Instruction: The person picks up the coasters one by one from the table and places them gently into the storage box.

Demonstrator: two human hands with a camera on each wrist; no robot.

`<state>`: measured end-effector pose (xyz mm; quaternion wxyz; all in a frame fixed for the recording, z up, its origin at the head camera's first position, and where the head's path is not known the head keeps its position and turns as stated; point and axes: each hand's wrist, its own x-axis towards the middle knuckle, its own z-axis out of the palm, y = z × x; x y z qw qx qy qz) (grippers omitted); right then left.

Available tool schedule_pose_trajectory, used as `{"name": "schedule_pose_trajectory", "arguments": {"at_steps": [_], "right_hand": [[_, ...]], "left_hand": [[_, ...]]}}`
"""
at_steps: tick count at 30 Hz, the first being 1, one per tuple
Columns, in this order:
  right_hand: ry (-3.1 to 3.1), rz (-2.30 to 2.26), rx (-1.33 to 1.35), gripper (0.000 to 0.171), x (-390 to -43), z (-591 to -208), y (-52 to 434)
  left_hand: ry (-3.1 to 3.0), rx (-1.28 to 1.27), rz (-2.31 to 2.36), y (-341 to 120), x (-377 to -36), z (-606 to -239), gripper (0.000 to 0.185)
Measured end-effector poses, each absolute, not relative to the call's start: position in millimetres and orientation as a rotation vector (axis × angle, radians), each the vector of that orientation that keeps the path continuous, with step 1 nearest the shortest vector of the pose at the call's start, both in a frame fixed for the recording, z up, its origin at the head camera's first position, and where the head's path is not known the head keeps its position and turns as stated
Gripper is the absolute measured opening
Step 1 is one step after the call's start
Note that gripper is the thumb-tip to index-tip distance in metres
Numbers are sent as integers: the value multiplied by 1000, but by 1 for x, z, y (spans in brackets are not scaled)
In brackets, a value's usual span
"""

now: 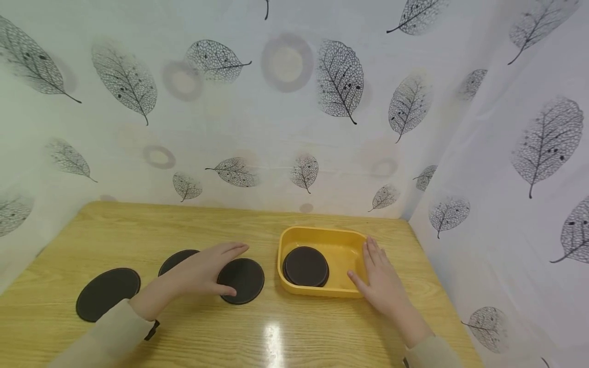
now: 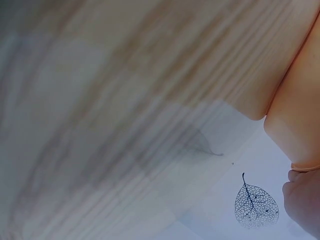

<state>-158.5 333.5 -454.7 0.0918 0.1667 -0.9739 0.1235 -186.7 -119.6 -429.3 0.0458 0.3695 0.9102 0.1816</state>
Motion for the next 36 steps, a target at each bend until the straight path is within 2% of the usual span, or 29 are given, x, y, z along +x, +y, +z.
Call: {"name": "schedule_pose_trajectory", "arguments": {"at_steps": [7,12,36], "right_hand": [[-2902,369,489,86,-158,-453,333],[-2903,378,494,86,-157,-451,332],[-2889,384,503,85,-158,-453,332]], "left_hand": [[2720,1061,508,-125,-186,-441,118],[2704,1047,465,-124,-186,-447,123],[2648,1085,460,-124,-188,-455,104]]}}
